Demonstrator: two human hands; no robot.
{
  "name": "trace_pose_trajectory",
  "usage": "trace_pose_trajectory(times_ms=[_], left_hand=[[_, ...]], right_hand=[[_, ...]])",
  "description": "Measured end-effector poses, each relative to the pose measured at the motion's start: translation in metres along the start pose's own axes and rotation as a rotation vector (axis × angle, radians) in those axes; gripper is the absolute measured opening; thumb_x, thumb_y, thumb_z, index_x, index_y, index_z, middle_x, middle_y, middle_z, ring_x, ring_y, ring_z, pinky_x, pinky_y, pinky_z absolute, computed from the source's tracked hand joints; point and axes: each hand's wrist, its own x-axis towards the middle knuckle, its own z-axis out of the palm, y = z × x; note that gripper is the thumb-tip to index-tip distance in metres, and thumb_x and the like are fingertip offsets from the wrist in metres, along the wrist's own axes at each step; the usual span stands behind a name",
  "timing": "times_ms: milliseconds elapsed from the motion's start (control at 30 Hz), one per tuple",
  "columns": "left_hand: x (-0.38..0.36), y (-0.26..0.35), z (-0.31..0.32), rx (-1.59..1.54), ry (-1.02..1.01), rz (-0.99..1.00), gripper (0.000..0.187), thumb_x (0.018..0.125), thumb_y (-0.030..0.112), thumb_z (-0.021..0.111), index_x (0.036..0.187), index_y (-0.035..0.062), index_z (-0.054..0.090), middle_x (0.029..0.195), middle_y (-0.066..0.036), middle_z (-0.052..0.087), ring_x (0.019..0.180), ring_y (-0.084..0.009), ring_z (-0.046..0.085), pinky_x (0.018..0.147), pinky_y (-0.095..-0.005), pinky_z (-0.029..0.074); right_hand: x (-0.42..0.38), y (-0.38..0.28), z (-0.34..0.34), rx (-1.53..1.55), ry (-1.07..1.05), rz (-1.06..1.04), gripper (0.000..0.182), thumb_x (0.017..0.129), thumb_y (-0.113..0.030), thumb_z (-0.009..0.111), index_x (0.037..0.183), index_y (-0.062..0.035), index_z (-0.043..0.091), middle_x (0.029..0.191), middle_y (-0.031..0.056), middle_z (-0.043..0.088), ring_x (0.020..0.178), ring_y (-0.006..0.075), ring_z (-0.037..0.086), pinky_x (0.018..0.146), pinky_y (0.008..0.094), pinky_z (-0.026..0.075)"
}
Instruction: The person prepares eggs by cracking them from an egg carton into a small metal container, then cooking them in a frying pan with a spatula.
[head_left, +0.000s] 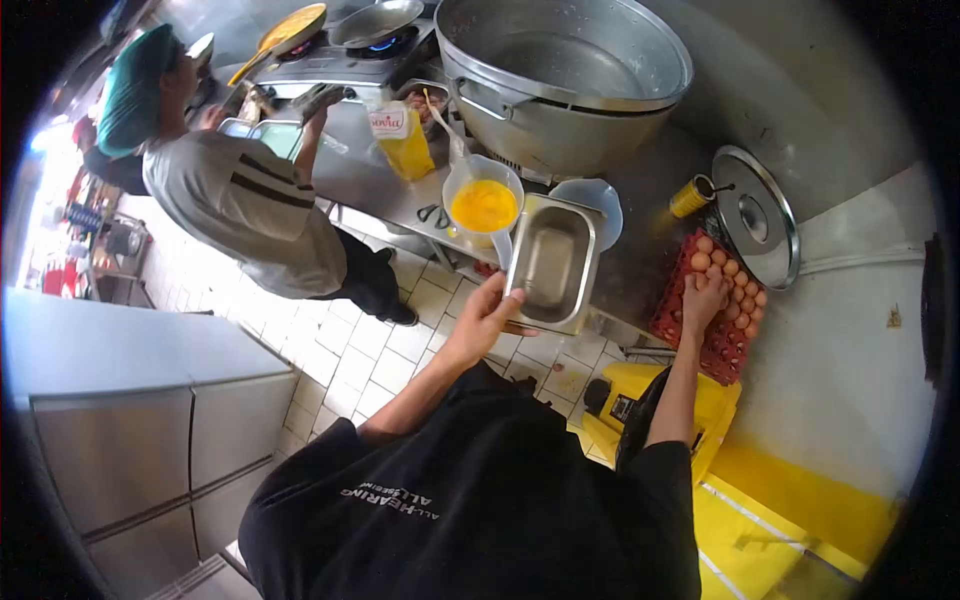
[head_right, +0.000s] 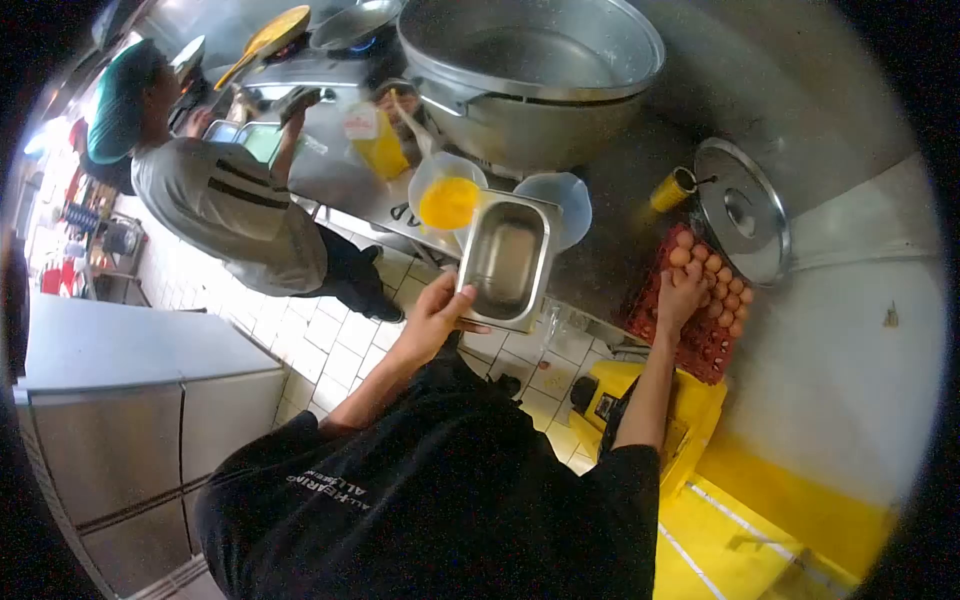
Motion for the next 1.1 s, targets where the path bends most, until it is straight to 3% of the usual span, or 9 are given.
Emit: trace_pose_trajectory(times_ms=[67,167,233,367,567,633,833,1000,1100], left_hand=[[-0.001,-0.015,0.015,0.002,-0.057,-0.038,0.03,0.098,0.02,0.045,0.121,0.0005,0.047,0.1,-0.005,0.051,0.09,-0.0154,0.058,0.072,-0.0331,0.06],[0.001,-0.046,0.051,0.026,-0.247,-0.089,0.026,0.098,0.019,0.047,0.115,-0.0001,0.048,0.103,-0.005,0.052,0.088,-0.0135,0.057,0.07,-0.0316,0.059],[0.007,-0.08,0.079,0.021,-0.294,-0.168,0.023,0.098,0.019,0.047,0.113,0.0007,0.049,0.102,-0.005,0.054,0.089,-0.0133,0.058,0.07,-0.03,0.059],[0.021,-0.136,0.123,0.09,-0.458,-0.307,0.024,0.098,0.019,0.046,0.113,0.0005,0.049,0.099,-0.005,0.057,0.087,-0.0152,0.061,0.069,-0.0287,0.06],[0.014,-0.173,0.174,0.134,-0.548,-0.371,0.027,0.097,0.025,0.049,0.109,0.0001,0.048,0.094,-0.005,0.054,0.08,-0.0169,0.065,0.064,-0.0256,0.057],[0.013,-0.185,0.181,0.156,-0.57,-0.371,0.028,0.097,0.026,0.05,0.108,0.0002,0.047,0.091,-0.004,0.052,0.077,-0.0172,0.065,0.062,-0.025,0.056],[0.009,-0.194,0.198,0.211,-0.621,-0.45,0.027,0.098,0.027,0.048,0.111,0.0037,0.045,0.082,-0.001,0.047,0.073,-0.0185,0.067,0.048,-0.0234,0.046],[0.012,-0.196,0.202,0.216,-0.606,-0.47,0.028,0.098,0.03,0.048,0.112,0.0058,0.045,0.081,0.0,0.049,0.076,-0.0193,0.069,0.043,-0.0235,0.04],[0.006,-0.184,0.209,0.245,-0.56,-0.479,0.03,0.098,0.032,0.048,0.115,0.0072,0.045,0.086,-0.002,0.054,0.077,-0.0196,0.069,0.045,-0.0233,0.042]], right_hand=[[-0.021,-0.001,-0.024,0.728,0.154,0.546,0.045,0.076,-0.026,0.067,0.113,-0.0062,0.054,0.103,0.0141,0.056,0.097,0.0314,0.056,0.077,0.0433,0.049],[-0.085,0.037,-0.038,1.93,0.31,0.765,0.04,0.084,-0.038,0.057,0.109,-0.0068,0.055,0.102,0.012,0.057,0.09,0.0222,0.056,0.069,0.0325,0.049],[-0.125,0.03,-0.065,2.177,0.518,0.701,0.043,0.085,-0.047,0.052,0.104,-0.0092,0.056,0.096,0.009,0.058,0.08,0.0186,0.055,0.063,0.0279,0.045],[-0.184,0.029,-0.093,1.782,0.638,1.07,0.03,0.092,-0.04,0.047,0.101,-0.0113,0.05,0.083,0.0029,0.055,0.053,0.0126,0.043,0.049,0.0246,0.036],[-0.22,0.024,-0.11,0.9,0.53,0.663,0.022,0.095,-0.028,0.047,0.104,-0.009,0.051,0.088,0.0018,0.052,0.057,0.0079,0.041,0.047,0.0211,0.031],[-0.219,0.015,-0.137,1.233,0.691,0.955,0.02,0.094,-0.025,0.049,0.102,-0.007,0.051,0.085,0.002,0.052,0.058,0.0074,0.042,0.049,0.0207,0.032],[-0.24,0.048,-0.113,1.027,0.52,0.728,0.02,0.091,-0.019,0.053,0.106,-0.0056,0.052,0.087,0.0017,0.054,0.06,0.0049,0.043,0.048,0.0185,0.033],[-0.234,0.053,-0.129,1.045,0.878,1.037,0.02,0.093,-0.019,0.051,0.107,-0.0046,0.051,0.086,0.0,0.053,0.062,0.0039,0.043,0.053,0.0186,0.034],[-0.226,0.045,-0.127,0.952,0.548,0.68,0.02,0.094,-0.018,0.052,0.105,-0.0011,0.049,0.074,-0.0023,0.044,0.064,0.0055,0.038,0.058,0.0203,0.034]])
